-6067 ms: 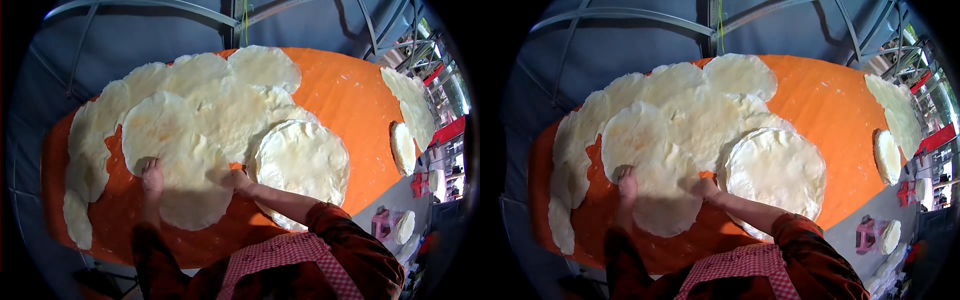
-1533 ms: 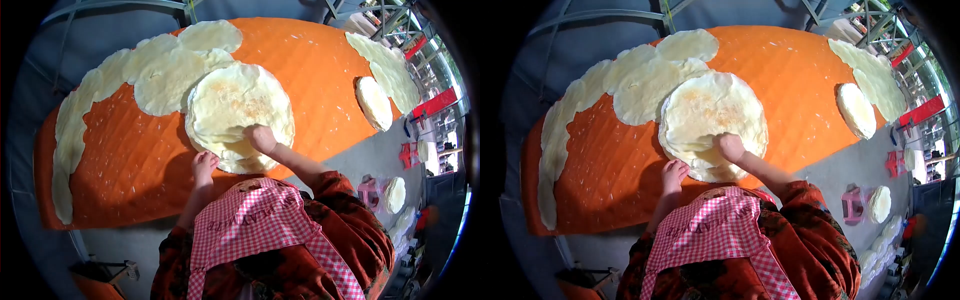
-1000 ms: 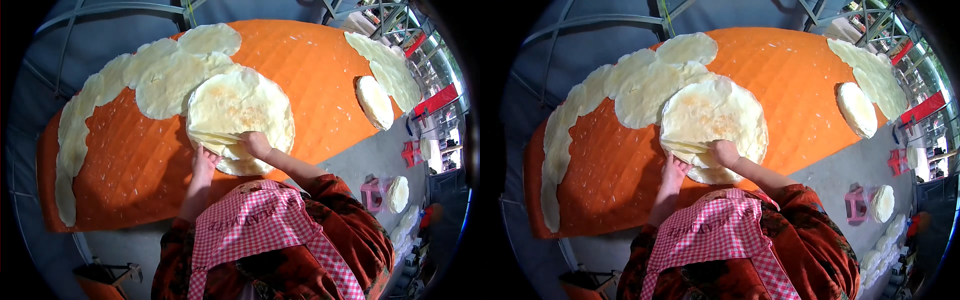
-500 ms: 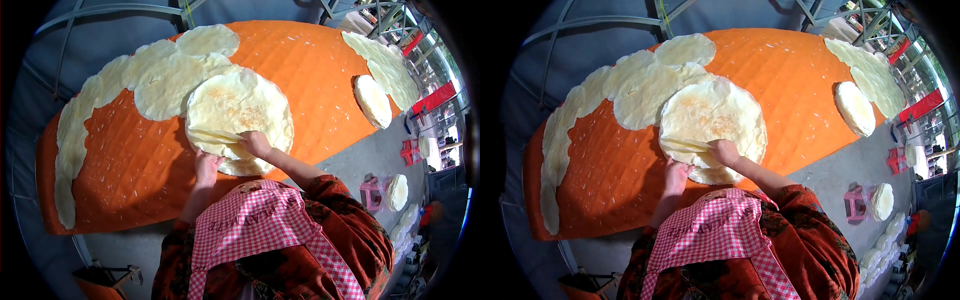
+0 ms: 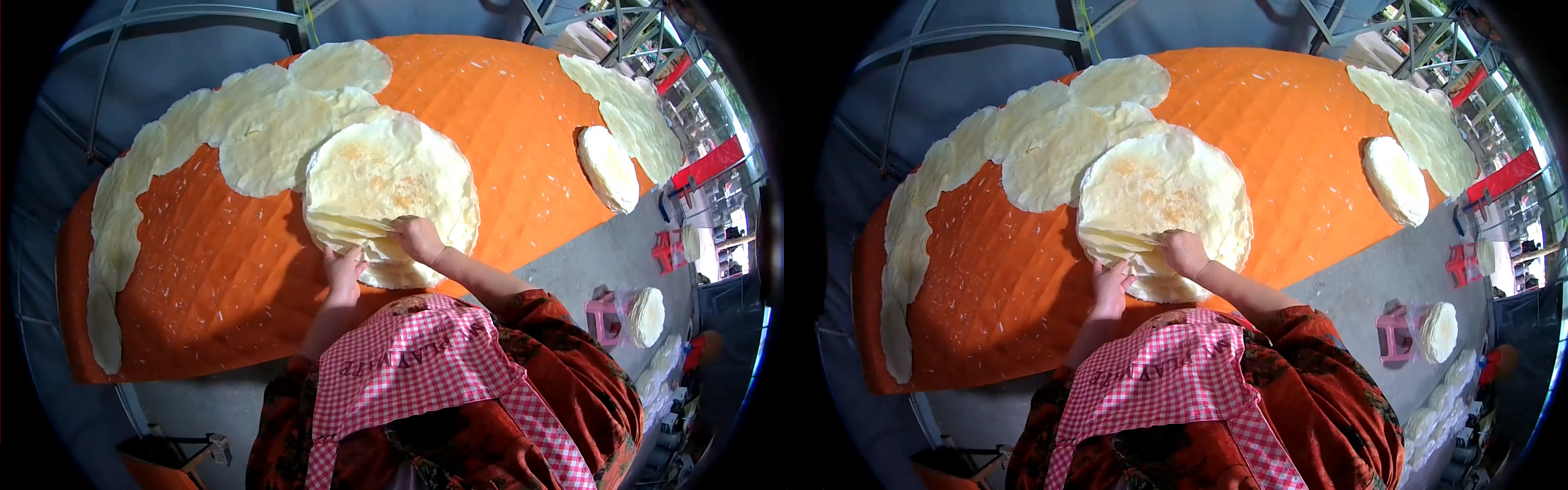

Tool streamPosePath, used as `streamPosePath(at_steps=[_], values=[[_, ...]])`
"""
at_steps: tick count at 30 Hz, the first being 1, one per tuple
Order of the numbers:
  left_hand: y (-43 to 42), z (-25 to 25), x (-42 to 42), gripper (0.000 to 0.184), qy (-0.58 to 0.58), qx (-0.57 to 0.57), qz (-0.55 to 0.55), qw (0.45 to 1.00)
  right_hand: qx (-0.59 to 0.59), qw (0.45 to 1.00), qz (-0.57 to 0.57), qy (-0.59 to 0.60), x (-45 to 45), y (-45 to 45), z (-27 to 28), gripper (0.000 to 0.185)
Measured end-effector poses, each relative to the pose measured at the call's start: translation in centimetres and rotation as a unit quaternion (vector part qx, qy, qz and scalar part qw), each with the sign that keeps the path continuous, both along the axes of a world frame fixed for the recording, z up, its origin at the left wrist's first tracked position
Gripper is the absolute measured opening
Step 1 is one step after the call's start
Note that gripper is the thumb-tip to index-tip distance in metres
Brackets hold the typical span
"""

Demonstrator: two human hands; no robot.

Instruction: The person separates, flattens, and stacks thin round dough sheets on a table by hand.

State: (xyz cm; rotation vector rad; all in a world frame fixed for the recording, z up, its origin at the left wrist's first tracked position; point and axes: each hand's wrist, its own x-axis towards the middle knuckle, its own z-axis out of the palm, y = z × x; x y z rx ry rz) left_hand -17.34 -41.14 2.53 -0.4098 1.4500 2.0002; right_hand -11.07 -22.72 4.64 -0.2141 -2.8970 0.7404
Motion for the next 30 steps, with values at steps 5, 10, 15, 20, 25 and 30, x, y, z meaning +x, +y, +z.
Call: streamPosePath(at_steps=[5,10,15,20,25,30], values=[[0.4,-1.1,-0.2,0.082,0.003,-0.057,0.001,0.998,0.049,0.994,0.087,0.050,1.0,-1.4,0.8,0.048],[1.1,1.7,0.5,0.083,0.005,-0.077,0.013,0.997,0.100,0.992,0.046,0.062,1.1,-3.0,-0.8,0.063],[0.9,-0.2,0.2,0.063,0.010,-0.065,0.005,0.998,0.109,0.993,0.044,0.016,0.2,-2.4,-0.7,0.037],[0.8,-3.1,-0.5,0.048,0.059,-0.059,0.017,0.996,0.066,0.992,-0.001,-0.106,-9.2,7.3,5.6,0.022],[1.6,-1.5,-0.9,0.060,-0.008,-0.029,0.021,0.999,0.103,0.994,-0.030,0.007,-21.1,19.7,19.3,0.037],[0.6,-1.8,-0.2,0.063,-0.003,-0.019,0.036,0.999,0.242,0.966,-0.022,0.086,-24.0,25.3,31.9,0.033]])
